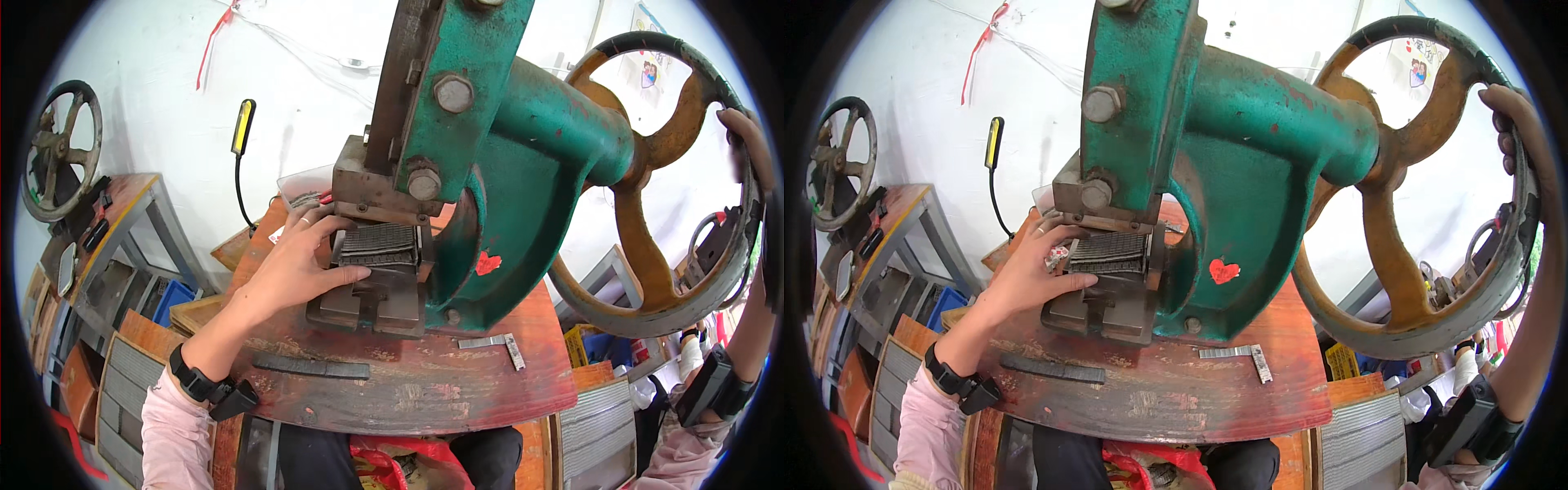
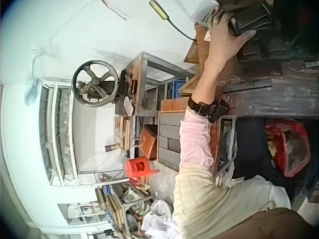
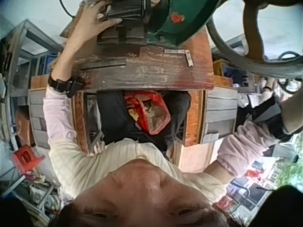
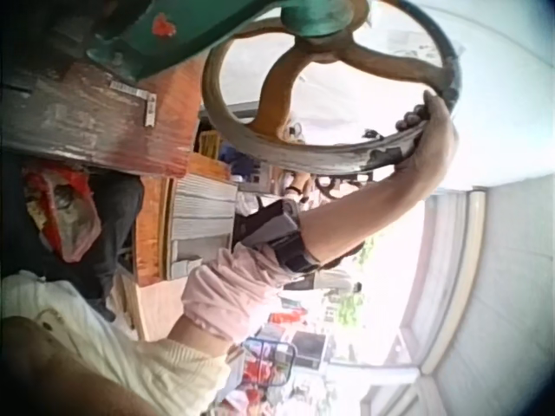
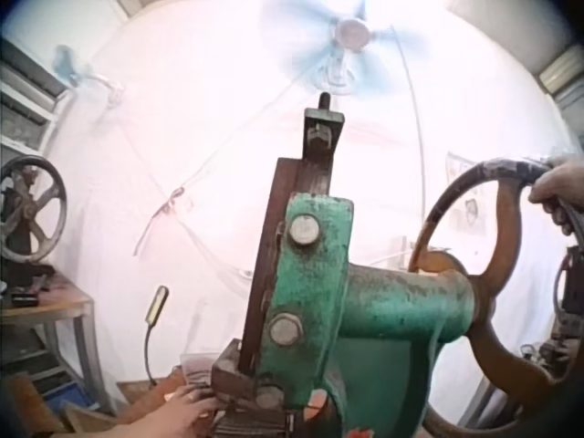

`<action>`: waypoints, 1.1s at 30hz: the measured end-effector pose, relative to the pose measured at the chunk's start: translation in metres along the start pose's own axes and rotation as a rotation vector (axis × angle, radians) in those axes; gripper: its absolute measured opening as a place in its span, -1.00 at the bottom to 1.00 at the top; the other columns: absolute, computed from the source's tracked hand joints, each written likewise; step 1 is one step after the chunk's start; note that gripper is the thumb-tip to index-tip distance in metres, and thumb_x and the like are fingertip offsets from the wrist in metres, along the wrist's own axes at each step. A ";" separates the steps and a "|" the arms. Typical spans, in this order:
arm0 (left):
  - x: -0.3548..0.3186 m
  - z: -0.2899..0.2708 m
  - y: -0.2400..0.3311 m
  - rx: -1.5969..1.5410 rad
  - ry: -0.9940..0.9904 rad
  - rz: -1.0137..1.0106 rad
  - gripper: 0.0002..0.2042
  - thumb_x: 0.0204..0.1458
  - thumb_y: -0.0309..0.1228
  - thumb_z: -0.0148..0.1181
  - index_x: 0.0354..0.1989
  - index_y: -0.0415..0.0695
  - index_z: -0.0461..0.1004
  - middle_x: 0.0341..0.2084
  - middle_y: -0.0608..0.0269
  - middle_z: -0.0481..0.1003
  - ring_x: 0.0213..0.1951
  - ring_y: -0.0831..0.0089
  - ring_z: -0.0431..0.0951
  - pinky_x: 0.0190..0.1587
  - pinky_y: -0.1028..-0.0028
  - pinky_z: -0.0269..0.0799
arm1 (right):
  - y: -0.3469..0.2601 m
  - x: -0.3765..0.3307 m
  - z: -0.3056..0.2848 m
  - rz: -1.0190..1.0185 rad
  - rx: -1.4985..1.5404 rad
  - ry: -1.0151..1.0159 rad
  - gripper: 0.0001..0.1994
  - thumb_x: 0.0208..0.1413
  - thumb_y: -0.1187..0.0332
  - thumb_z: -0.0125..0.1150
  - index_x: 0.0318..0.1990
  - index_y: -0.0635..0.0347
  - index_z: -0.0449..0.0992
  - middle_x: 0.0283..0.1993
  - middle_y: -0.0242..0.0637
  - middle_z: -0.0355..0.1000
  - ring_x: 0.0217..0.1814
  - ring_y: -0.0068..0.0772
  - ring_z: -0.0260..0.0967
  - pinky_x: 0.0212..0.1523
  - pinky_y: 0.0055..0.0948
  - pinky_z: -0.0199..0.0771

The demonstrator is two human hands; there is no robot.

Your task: Use a manual press machine to shape small metal pieces.

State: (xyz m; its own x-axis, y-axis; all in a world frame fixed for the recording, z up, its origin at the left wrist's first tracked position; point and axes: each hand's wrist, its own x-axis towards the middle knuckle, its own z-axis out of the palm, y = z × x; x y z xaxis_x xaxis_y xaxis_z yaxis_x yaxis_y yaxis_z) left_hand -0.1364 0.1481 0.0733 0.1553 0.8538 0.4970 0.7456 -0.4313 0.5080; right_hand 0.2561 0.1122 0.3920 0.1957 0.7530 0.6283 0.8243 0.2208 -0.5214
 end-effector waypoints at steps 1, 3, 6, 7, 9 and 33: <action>0.000 0.002 -0.001 -0.054 0.011 -0.052 -0.34 -0.14 -0.11 0.42 0.12 -0.22 0.41 0.16 -0.14 0.29 0.29 -0.06 0.12 0.28 0.11 0.12 | 0.011 0.009 -0.008 -0.005 0.000 -0.003 -0.79 0.07 0.36 0.24 -0.53 0.21 0.42 -0.67 -0.37 0.30 -0.68 -0.53 0.24 -0.65 -0.56 0.24; 0.004 0.006 -0.001 -0.144 0.061 -0.112 -0.36 -0.14 -0.13 0.42 0.09 -0.24 0.42 0.14 -0.14 0.29 0.27 -0.07 0.12 0.28 0.11 0.12 | 0.023 0.022 -0.018 -0.019 0.004 -0.006 -0.79 0.07 0.36 0.24 -0.54 0.21 0.41 -0.67 -0.37 0.30 -0.68 -0.54 0.24 -0.65 -0.56 0.23; 0.009 0.018 0.002 0.003 0.112 -0.014 -0.46 -0.10 -0.25 0.41 0.03 -0.30 0.42 0.11 -0.02 0.29 0.19 0.08 0.26 0.21 0.23 0.22 | 0.020 0.019 -0.014 -0.043 -0.035 0.016 -0.80 0.06 0.38 0.24 -0.55 0.20 0.42 -0.67 -0.37 0.32 -0.68 -0.55 0.24 -0.64 -0.56 0.24; 0.011 0.020 0.003 -0.064 0.138 -0.042 -0.46 -0.13 -0.22 0.43 -0.01 -0.30 0.46 0.12 -0.07 0.28 0.20 0.02 0.21 0.22 0.17 0.19 | 0.016 0.014 -0.011 -0.053 -0.053 0.026 -0.80 0.06 0.38 0.24 -0.55 0.20 0.43 -0.67 -0.37 0.32 -0.68 -0.55 0.24 -0.64 -0.56 0.24; 0.012 0.022 0.006 -0.194 0.159 -0.116 -0.45 -0.19 -0.16 0.46 -0.08 -0.31 0.52 0.13 -0.15 0.27 0.23 -0.09 0.11 0.24 0.06 0.13 | 0.008 0.003 -0.004 -0.039 -0.012 0.021 -0.81 0.05 0.38 0.25 -0.54 0.21 0.44 -0.66 -0.37 0.33 -0.67 -0.56 0.25 -0.63 -0.57 0.25; -0.060 -0.016 0.062 0.436 0.308 0.389 -0.50 -0.54 -0.42 0.51 -0.27 -0.24 0.53 -0.16 0.19 0.49 0.15 -0.06 0.29 0.12 0.06 0.30 | 0.034 0.025 0.002 -0.311 -0.226 0.096 -0.56 0.06 -0.05 0.19 -0.29 0.25 0.46 -0.53 -0.33 0.34 -0.59 -0.57 0.30 -0.50 -0.62 0.41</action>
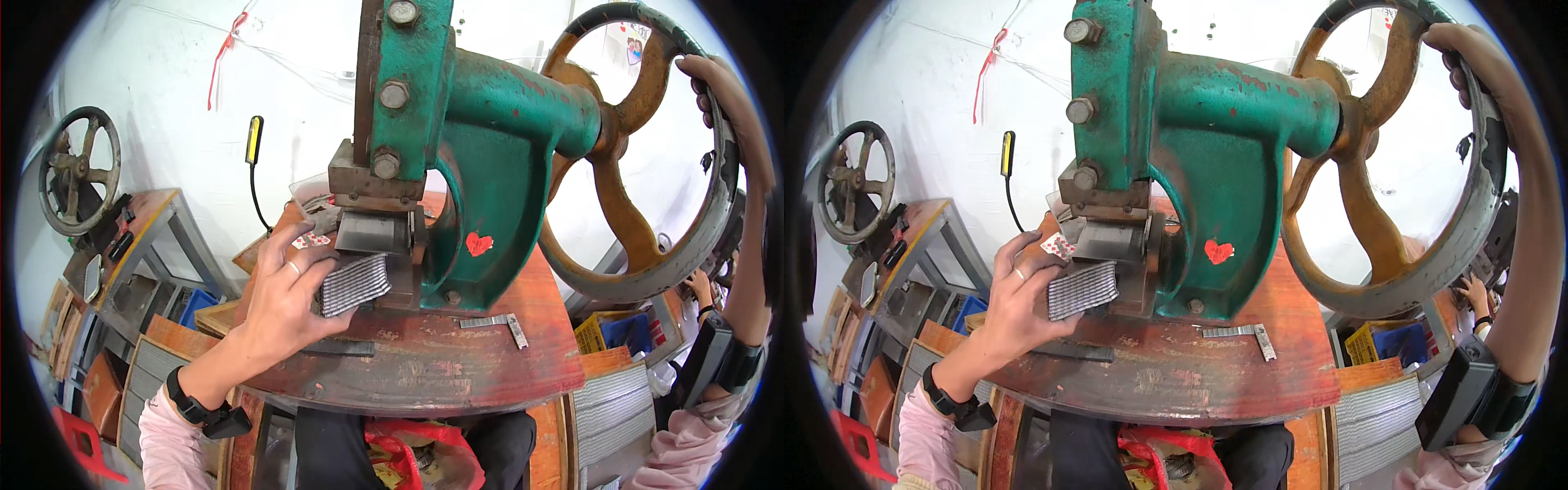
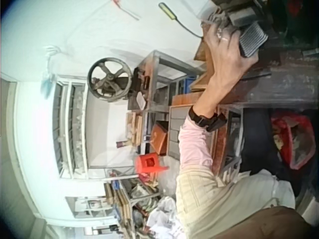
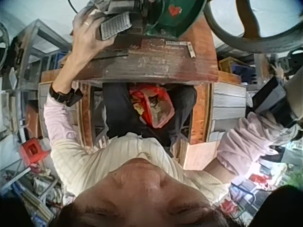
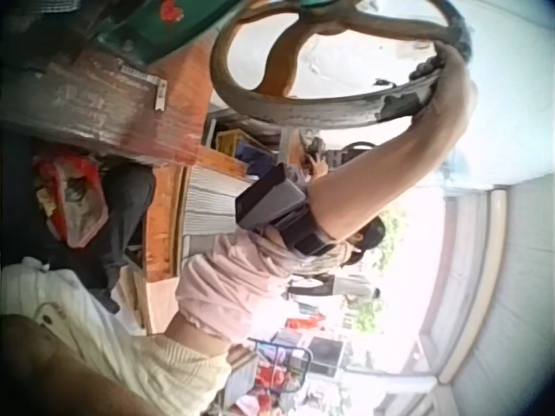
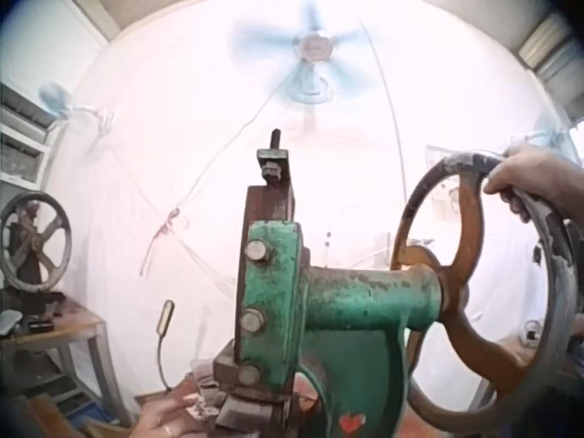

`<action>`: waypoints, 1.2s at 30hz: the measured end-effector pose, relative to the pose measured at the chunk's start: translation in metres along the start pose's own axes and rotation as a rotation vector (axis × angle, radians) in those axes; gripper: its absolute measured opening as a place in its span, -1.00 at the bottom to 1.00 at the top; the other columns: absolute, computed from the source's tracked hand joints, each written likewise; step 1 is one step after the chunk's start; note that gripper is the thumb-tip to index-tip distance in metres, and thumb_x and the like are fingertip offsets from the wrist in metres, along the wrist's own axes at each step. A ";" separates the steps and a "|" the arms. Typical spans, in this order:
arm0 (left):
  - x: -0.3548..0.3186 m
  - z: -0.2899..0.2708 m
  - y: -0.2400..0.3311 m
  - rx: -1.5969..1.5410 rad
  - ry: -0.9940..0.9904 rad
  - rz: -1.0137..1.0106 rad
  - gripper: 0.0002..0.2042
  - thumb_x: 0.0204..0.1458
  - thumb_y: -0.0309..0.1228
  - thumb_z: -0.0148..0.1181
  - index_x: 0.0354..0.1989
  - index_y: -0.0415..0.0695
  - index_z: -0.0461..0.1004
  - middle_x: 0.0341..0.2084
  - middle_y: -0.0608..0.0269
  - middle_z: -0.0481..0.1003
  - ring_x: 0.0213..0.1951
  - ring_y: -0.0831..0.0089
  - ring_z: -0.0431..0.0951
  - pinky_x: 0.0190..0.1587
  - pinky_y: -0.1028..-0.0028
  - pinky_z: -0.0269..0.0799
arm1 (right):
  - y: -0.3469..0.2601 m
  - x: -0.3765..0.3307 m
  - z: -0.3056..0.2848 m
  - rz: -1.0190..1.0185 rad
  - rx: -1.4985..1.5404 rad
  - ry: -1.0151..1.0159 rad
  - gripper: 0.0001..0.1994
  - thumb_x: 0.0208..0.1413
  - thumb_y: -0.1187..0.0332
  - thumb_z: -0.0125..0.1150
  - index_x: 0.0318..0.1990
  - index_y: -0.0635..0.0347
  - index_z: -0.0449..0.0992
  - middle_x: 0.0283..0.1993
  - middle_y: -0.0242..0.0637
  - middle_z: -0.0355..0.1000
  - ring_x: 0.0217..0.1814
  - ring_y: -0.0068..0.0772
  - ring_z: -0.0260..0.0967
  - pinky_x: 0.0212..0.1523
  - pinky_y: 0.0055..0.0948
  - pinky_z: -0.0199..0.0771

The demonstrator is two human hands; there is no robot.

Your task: Use a manual press machine to shape small metal pieces.

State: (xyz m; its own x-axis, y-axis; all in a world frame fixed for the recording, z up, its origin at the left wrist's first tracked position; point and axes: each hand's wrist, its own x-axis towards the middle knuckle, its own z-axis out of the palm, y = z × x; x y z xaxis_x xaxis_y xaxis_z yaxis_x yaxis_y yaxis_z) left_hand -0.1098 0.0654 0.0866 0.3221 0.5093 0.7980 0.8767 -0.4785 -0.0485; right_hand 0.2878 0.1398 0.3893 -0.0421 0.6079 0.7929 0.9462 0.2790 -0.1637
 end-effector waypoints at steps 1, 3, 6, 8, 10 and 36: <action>-0.002 -0.004 0.004 -0.011 0.016 0.035 -0.47 -0.56 -0.39 0.51 -0.25 -0.22 0.51 -0.19 0.19 0.48 0.13 -0.05 0.32 0.12 0.05 0.29 | -0.008 -0.006 -0.002 0.089 0.113 -0.005 -0.65 0.06 0.08 0.21 -0.36 0.24 0.47 -0.56 -0.34 0.34 -0.61 -0.56 0.28 -0.54 -0.59 0.35; -0.010 -0.007 0.015 -0.036 -0.002 0.067 -0.46 -0.54 -0.36 0.52 -0.24 -0.21 0.50 -0.18 0.17 0.48 0.12 -0.05 0.33 0.11 0.04 0.29 | -0.017 -0.017 -0.005 0.268 0.332 -0.015 -0.80 0.07 0.32 0.26 -0.49 0.24 0.49 -0.63 -0.36 0.34 -0.66 -0.55 0.24 -0.60 -0.55 0.24; -0.026 0.003 0.040 -0.106 -0.035 0.068 -0.46 -0.51 -0.30 0.52 -0.23 -0.18 0.49 -0.18 0.18 0.49 0.11 0.00 0.35 0.10 0.05 0.28 | -0.012 -0.021 -0.004 0.013 0.130 0.022 -0.66 0.08 0.01 0.18 -0.35 0.11 0.39 -0.55 -0.53 0.25 -0.63 -0.76 0.15 -0.61 -0.71 0.21; -0.038 0.024 0.059 -0.217 -0.027 0.044 -0.47 -0.50 -0.29 0.52 -0.25 -0.17 0.50 -0.19 0.20 0.49 0.10 0.02 0.35 0.10 0.07 0.28 | 0.000 -0.017 -0.003 0.026 0.110 0.006 -0.61 0.03 -0.03 0.20 -0.34 0.15 0.41 -0.54 -0.51 0.25 -0.59 -0.76 0.15 -0.56 -0.70 0.21; -0.053 0.044 0.076 -0.328 -0.085 -0.045 -0.49 -0.45 -0.26 0.52 -0.27 -0.20 0.51 -0.22 0.19 0.48 0.09 0.00 0.33 0.10 0.09 0.27 | 0.013 -0.008 -0.003 -0.001 0.139 -0.009 -0.60 0.02 -0.03 0.19 -0.35 0.16 0.41 -0.54 -0.51 0.25 -0.59 -0.75 0.16 -0.57 -0.70 0.20; -0.086 0.056 0.082 -0.548 -0.402 -0.325 -0.22 -0.17 -0.23 0.40 0.20 -0.35 0.16 -0.18 -0.04 0.45 -0.11 0.08 0.40 0.13 0.08 0.10 | -0.081 -0.367 0.180 -0.517 0.165 -0.641 -0.41 0.09 0.06 0.19 0.13 0.38 0.37 0.19 0.06 0.33 0.33 -0.04 0.22 0.35 -0.02 0.10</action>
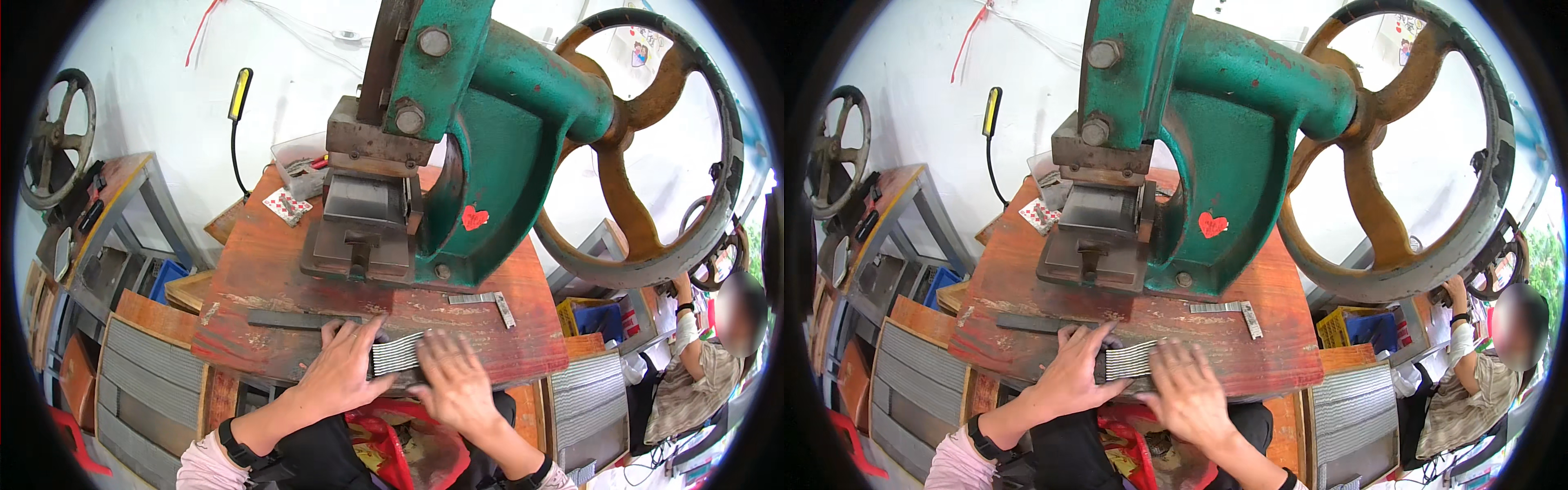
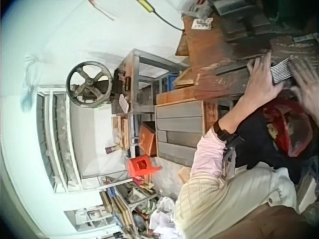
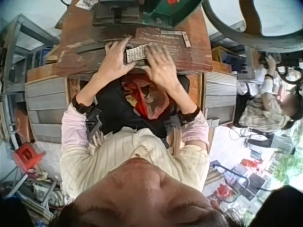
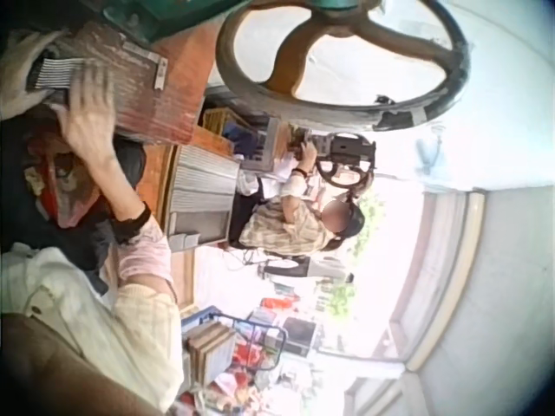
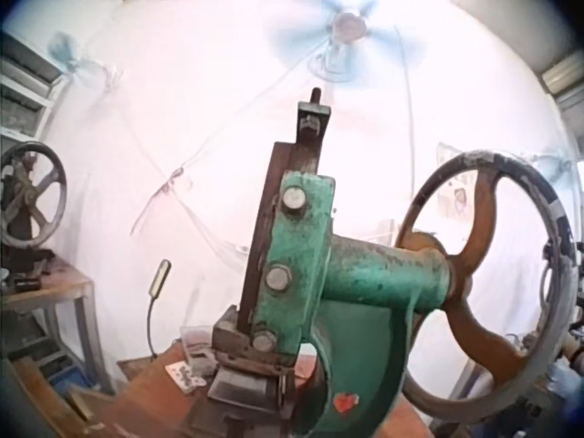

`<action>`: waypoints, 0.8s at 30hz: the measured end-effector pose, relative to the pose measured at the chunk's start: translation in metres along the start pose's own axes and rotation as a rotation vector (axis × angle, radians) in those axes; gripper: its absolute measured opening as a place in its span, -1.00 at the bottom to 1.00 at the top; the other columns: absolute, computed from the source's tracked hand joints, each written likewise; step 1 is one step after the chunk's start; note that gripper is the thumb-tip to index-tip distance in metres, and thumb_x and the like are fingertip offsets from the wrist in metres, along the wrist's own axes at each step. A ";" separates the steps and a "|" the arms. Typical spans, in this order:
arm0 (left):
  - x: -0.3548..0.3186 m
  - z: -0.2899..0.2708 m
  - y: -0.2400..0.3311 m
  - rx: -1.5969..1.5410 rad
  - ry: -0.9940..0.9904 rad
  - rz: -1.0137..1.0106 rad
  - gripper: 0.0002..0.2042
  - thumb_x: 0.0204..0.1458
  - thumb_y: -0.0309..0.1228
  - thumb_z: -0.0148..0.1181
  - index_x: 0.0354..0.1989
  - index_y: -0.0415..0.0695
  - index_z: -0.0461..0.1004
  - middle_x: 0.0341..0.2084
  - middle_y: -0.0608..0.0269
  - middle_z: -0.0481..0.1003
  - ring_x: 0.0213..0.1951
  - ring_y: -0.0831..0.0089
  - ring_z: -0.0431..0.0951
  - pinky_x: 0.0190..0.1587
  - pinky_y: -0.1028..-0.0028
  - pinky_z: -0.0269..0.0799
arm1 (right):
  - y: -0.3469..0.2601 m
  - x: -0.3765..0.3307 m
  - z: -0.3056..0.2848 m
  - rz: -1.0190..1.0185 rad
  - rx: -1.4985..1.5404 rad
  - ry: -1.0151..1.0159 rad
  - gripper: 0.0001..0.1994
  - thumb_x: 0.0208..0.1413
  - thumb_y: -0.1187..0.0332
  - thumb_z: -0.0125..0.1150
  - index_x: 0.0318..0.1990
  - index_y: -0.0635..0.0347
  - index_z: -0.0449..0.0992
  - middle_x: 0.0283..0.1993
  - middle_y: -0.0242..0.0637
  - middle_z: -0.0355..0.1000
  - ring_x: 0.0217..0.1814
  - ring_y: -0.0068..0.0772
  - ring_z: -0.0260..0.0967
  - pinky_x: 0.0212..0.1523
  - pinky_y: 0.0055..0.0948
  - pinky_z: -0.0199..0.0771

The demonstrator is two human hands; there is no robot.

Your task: Use a manual press machine to shape small metal pieces.

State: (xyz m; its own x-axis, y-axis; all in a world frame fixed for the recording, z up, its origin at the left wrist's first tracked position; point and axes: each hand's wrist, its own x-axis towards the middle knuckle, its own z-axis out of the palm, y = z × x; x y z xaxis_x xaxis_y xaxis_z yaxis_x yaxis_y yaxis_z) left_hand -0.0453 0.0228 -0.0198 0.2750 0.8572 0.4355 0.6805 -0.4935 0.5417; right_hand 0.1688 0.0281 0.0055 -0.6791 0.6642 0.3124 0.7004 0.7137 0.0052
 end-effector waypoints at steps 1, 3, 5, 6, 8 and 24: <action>0.000 0.000 0.000 -0.006 0.003 0.004 -0.20 -0.19 -0.25 0.42 0.21 -0.33 0.16 -0.19 0.01 0.46 -0.12 0.10 0.40 0.14 0.09 0.09 | 0.003 -0.003 -0.003 0.088 0.009 0.039 -0.40 0.08 0.06 0.19 0.13 0.39 0.37 0.19 0.07 0.34 0.33 -0.02 0.22 0.35 -0.01 0.10; 0.000 0.001 0.001 -0.010 0.019 0.003 -0.18 -0.22 -0.28 0.44 0.23 -0.30 0.16 -0.20 0.06 0.47 -0.12 0.12 0.40 0.15 0.10 0.08 | 0.001 -0.004 -0.005 0.150 0.062 0.048 -0.41 0.07 0.10 0.19 0.14 0.40 0.35 0.20 0.08 0.32 0.34 0.00 0.20 0.36 0.01 0.08; 0.001 0.001 0.001 0.000 0.029 0.005 -0.20 -0.21 -0.29 0.43 0.22 -0.30 0.16 -0.19 0.06 0.47 -0.13 0.12 0.40 0.15 0.09 0.07 | -0.010 -0.001 0.000 0.093 0.169 0.098 -0.43 0.07 0.17 0.19 0.15 0.42 0.34 0.25 0.08 0.28 0.36 0.02 0.17 0.37 0.04 0.06; 0.001 0.001 0.002 0.001 0.033 0.009 -0.20 -0.21 -0.30 0.42 0.22 -0.31 0.16 -0.19 0.06 0.47 -0.12 0.12 0.40 0.16 0.09 0.06 | -0.018 0.002 0.005 0.030 0.248 0.059 -0.43 0.07 0.17 0.18 0.15 0.42 0.34 0.25 0.09 0.27 0.35 0.03 0.18 0.36 0.04 0.07; 0.001 0.000 0.002 -0.001 0.026 0.006 -0.22 -0.21 -0.32 0.40 0.22 -0.31 0.16 -0.19 0.06 0.47 -0.12 0.12 0.40 0.17 0.08 0.05 | -0.029 0.009 0.014 -0.064 0.274 0.018 -0.42 0.06 0.16 0.19 0.15 0.41 0.34 0.26 0.07 0.26 0.35 0.01 0.18 0.36 0.03 0.07; 0.001 0.001 0.002 0.067 0.025 0.014 -0.17 -0.26 -0.29 0.46 0.22 -0.26 0.16 -0.20 0.11 0.47 -0.14 0.16 0.41 0.15 0.07 0.07 | -0.023 0.004 0.021 -0.010 0.173 0.047 -0.37 0.01 0.07 0.20 0.20 0.25 0.34 0.30 -0.08 0.25 0.40 -0.06 0.12 0.38 0.10 -0.07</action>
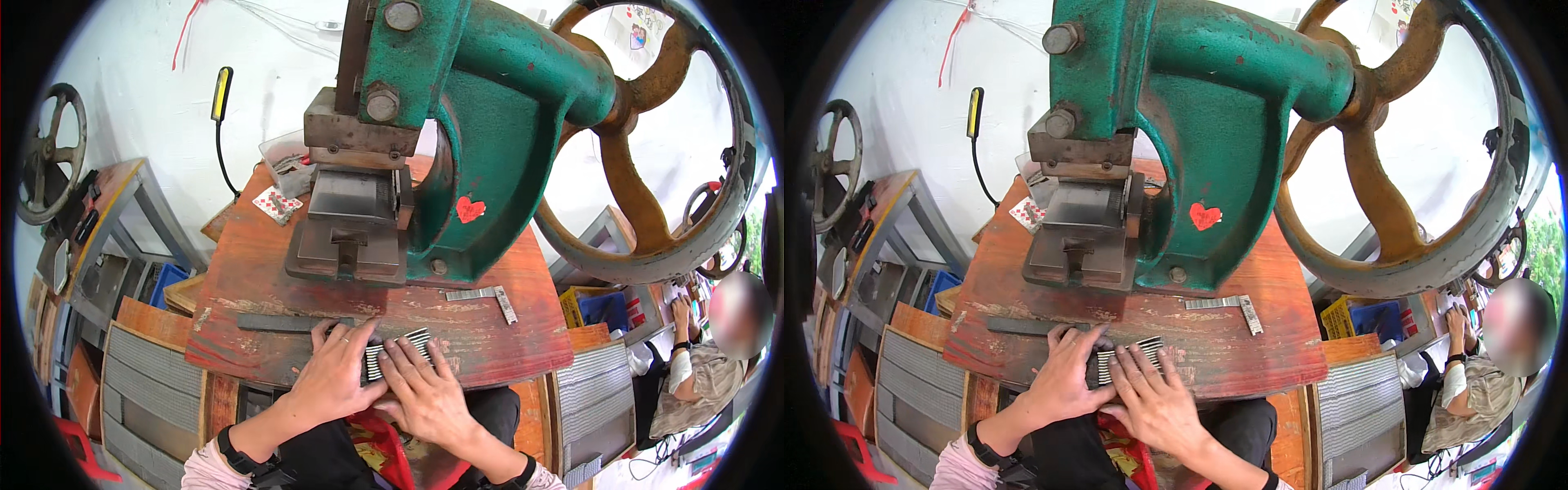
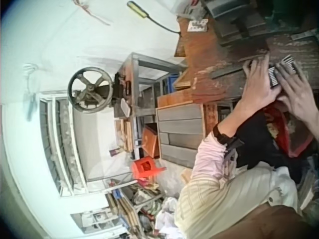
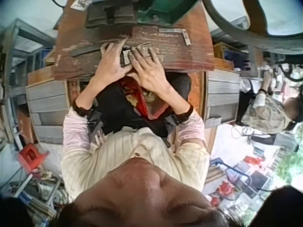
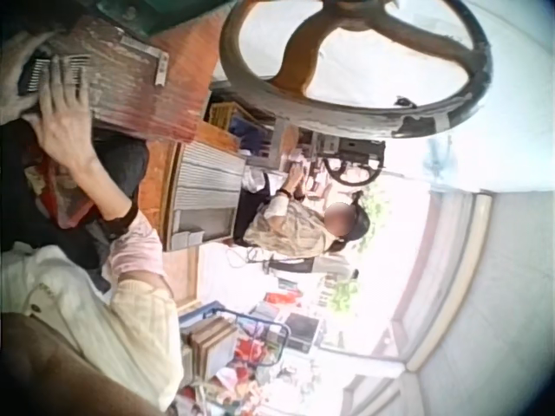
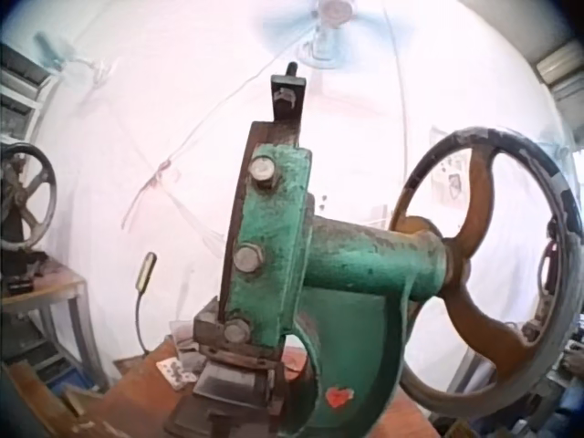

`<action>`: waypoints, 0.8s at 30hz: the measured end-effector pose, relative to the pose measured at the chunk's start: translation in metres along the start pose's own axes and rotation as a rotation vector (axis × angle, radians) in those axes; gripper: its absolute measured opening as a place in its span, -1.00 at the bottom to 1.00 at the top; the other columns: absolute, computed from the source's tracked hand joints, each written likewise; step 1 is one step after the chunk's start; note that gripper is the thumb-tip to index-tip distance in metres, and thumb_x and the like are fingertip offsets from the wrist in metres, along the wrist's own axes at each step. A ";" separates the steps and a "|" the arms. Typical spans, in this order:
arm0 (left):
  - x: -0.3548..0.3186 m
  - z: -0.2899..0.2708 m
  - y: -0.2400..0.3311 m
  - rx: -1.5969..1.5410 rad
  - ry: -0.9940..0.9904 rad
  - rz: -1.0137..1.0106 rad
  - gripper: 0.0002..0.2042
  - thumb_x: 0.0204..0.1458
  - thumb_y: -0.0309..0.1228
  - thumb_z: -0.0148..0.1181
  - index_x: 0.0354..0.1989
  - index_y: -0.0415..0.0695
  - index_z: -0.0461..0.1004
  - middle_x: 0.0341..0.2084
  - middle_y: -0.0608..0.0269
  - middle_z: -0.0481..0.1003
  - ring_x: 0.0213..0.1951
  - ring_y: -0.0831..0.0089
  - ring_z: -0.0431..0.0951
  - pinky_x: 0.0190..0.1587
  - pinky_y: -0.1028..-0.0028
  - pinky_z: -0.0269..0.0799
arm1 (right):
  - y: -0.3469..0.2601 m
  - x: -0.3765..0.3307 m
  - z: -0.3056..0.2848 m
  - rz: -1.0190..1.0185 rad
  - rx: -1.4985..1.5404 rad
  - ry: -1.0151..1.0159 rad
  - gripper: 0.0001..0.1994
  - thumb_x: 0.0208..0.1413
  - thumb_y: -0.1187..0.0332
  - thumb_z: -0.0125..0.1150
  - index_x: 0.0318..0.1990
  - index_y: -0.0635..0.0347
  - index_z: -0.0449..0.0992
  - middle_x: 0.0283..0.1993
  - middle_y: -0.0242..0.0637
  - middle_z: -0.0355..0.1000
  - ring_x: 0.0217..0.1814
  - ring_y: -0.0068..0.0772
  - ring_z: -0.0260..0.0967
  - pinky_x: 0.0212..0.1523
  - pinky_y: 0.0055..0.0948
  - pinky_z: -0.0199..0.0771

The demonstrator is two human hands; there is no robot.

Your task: Use a manual press machine to shape small metal pieces.

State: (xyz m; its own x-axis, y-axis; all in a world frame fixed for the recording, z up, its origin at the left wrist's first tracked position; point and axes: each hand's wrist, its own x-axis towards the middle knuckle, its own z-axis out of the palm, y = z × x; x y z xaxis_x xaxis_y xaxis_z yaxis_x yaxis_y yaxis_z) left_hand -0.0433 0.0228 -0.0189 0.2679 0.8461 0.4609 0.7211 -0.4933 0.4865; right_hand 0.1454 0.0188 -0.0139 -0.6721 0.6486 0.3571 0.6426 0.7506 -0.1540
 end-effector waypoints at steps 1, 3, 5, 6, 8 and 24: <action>0.000 0.000 0.000 -0.007 0.009 -0.004 -0.18 -0.27 -0.31 0.47 0.21 -0.26 0.18 -0.21 0.13 0.47 -0.15 0.16 0.41 0.15 0.07 0.08 | 0.004 -0.003 -0.002 -0.004 -0.019 -0.015 -0.37 0.01 0.07 0.20 0.20 0.24 0.35 0.31 -0.09 0.25 0.40 -0.06 0.12 0.39 0.10 -0.08; 0.000 -0.001 0.000 -0.030 -0.006 0.008 -0.20 -0.22 -0.26 0.43 0.21 -0.30 0.17 -0.19 0.00 0.44 -0.12 0.09 0.40 0.15 0.05 0.08 | 0.014 -0.011 -0.010 0.022 -0.053 -0.038 -0.38 -0.01 0.08 0.19 0.20 0.22 0.35 0.30 -0.11 0.26 0.40 -0.04 0.12 0.39 0.11 -0.09; 0.000 -0.001 0.000 -0.054 -0.013 0.011 -0.22 -0.20 -0.24 0.41 0.20 -0.32 0.18 -0.18 -0.07 0.43 -0.10 0.05 0.39 0.16 0.05 0.08 | 0.023 -0.018 -0.017 0.082 -0.111 -0.011 -0.38 0.00 0.08 0.19 0.20 0.23 0.35 0.30 -0.10 0.26 0.40 -0.02 0.12 0.39 0.12 -0.09; 0.000 -0.001 0.001 -0.064 -0.014 0.009 -0.22 -0.19 -0.25 0.40 0.20 -0.32 0.18 -0.18 -0.07 0.43 -0.10 0.05 0.39 0.16 0.05 0.08 | 0.025 -0.021 -0.019 0.113 -0.141 0.004 -0.38 0.00 0.09 0.19 0.19 0.24 0.36 0.29 -0.09 0.27 0.40 -0.02 0.12 0.39 0.13 -0.09; 0.000 -0.001 0.001 -0.071 -0.016 0.007 -0.23 -0.19 -0.26 0.40 0.20 -0.31 0.18 -0.18 -0.05 0.43 -0.10 0.06 0.39 0.15 0.05 0.09 | 0.023 -0.021 -0.019 0.101 -0.102 0.008 -0.39 0.01 0.11 0.18 0.19 0.27 0.35 0.28 -0.06 0.28 0.40 -0.02 0.12 0.39 0.12 -0.08; 0.001 -0.004 0.005 0.010 0.000 0.033 -0.31 -0.19 -0.23 0.40 0.13 -0.29 0.28 -0.22 0.01 0.42 -0.12 0.11 0.40 0.14 0.04 0.11 | 0.069 -0.008 -0.024 0.343 -0.031 0.243 -0.63 0.17 0.26 0.05 0.01 0.36 0.49 0.02 0.00 0.48 0.23 0.01 0.32 0.32 -0.01 0.14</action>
State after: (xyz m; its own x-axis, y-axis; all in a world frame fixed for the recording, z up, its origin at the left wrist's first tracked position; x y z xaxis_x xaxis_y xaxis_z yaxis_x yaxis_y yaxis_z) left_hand -0.0418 0.0206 -0.0131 0.2921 0.8293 0.4763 0.7179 -0.5192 0.4638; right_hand 0.2034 0.0623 -0.0056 -0.3136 0.8085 0.4979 0.8271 0.4902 -0.2750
